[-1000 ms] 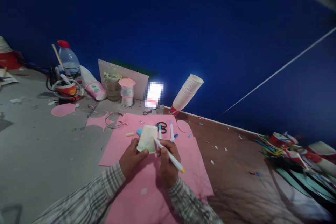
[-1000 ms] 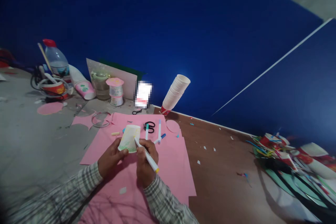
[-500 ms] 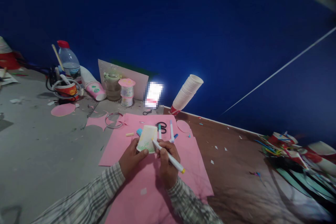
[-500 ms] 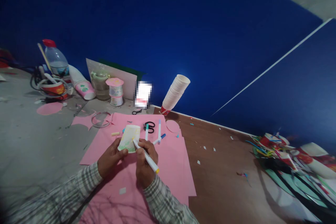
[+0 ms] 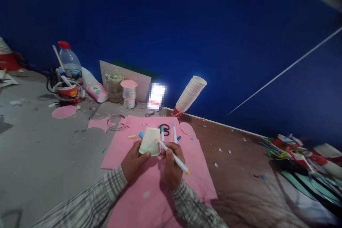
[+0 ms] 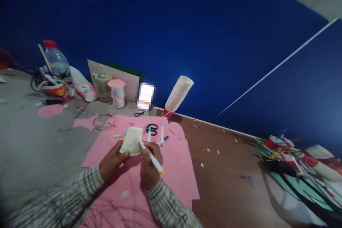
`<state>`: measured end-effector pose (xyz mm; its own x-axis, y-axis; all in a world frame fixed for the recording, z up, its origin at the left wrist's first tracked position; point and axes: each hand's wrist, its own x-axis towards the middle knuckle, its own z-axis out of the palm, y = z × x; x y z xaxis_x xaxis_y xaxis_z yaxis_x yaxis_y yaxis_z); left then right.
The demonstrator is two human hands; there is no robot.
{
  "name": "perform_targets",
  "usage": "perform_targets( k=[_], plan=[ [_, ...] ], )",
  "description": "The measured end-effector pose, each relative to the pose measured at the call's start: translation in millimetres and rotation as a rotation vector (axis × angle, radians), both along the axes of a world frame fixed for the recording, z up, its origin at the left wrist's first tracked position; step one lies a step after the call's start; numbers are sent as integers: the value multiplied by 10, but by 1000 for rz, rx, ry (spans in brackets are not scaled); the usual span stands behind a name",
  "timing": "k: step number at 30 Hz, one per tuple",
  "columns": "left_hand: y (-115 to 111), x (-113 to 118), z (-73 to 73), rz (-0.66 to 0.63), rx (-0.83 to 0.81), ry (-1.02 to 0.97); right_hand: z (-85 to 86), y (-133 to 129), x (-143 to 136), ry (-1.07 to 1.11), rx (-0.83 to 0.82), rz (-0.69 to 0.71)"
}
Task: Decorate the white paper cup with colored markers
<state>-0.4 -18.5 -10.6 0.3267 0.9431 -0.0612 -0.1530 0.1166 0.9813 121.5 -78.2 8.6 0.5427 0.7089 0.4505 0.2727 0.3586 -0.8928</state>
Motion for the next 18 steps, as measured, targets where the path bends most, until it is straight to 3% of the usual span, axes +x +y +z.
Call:
perform_targets(
  k=[18],
  plan=[
    [-8, 1, 24, -17, -55, -9, 11, 10, 7, -54, -8, -37]
  ],
)
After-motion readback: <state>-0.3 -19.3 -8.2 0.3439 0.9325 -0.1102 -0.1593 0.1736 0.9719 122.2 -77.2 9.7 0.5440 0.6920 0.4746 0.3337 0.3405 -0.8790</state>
